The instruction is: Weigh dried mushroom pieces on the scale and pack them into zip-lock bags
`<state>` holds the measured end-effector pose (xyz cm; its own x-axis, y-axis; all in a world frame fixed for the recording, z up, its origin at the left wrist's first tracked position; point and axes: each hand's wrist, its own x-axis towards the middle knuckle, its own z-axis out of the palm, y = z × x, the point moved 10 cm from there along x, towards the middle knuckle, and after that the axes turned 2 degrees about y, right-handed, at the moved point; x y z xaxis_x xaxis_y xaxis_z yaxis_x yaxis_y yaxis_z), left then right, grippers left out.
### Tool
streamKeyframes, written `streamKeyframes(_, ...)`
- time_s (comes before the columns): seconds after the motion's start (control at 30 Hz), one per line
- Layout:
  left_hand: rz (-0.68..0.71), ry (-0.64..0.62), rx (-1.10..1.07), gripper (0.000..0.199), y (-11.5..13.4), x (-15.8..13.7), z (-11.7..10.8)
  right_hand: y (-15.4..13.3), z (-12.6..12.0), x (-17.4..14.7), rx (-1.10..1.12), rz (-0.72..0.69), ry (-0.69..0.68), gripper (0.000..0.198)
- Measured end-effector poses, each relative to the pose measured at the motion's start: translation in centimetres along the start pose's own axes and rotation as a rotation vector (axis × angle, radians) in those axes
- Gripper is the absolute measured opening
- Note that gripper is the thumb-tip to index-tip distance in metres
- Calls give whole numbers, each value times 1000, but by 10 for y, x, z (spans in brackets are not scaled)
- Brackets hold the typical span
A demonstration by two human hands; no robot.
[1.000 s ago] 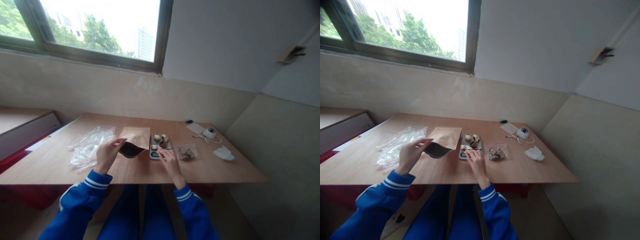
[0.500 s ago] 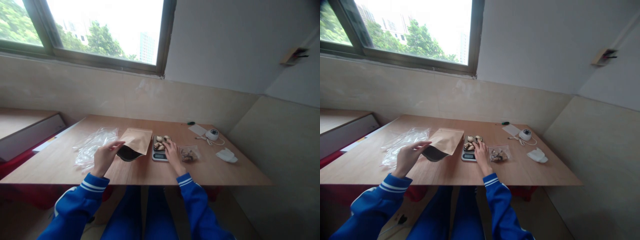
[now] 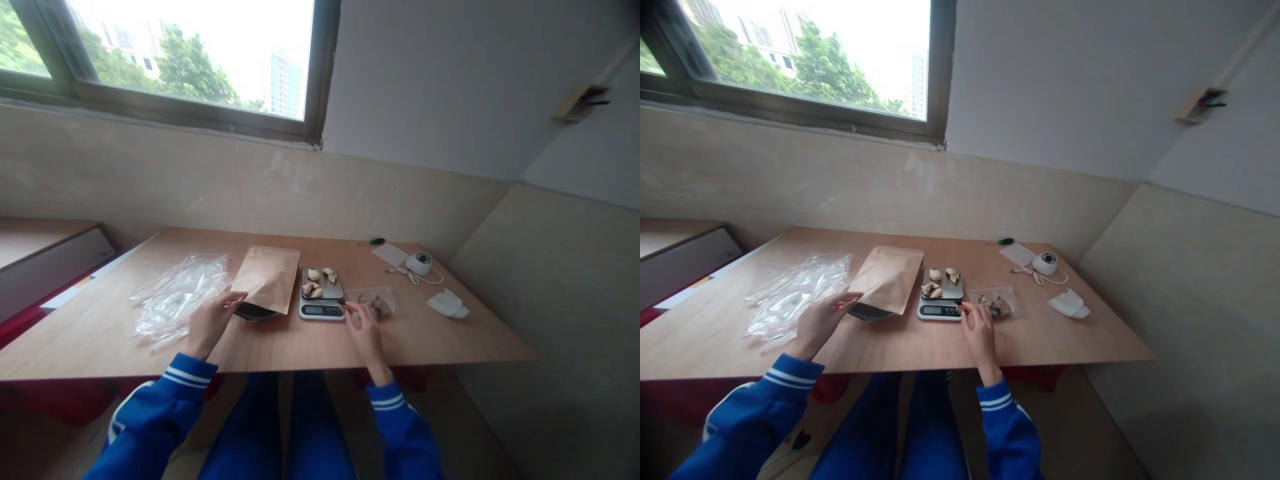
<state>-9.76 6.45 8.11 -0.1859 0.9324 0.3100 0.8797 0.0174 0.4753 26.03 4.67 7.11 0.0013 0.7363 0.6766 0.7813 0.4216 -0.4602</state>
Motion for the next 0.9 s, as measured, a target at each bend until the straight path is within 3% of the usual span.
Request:
streamKeyframes(0.13,73,-93,24,29,11,5,20,12,-7,-24,22,0,-6,20)
streamKeyframes(0.27,211,-331,-100,36,23,2,40,36,-12,-33,77,101,50,22)
streamKeyframes(0.33,250,-379,-150,39,19,2,39,43,-13,-34,104,134,78,22)
streamKeyframes(0.4,270,-274,-133,39,7,8,26,46,-12,-35,116,156,85,23)
streamKeyframes(0.47,260,-85,-49,41,-11,15,6,48,-11,-36,115,170,88,23)
streamKeyframes(0.57,142,68,144,45,-47,22,-5,49,-12,-38,117,180,92,22)
streamKeyframes(0.7,6,-82,245,39,-80,19,15,43,-12,-31,110,161,72,20)
streamKeyframes(0.9,-41,-90,257,39,-76,14,13,10,13,24,-65,47,-46,21)
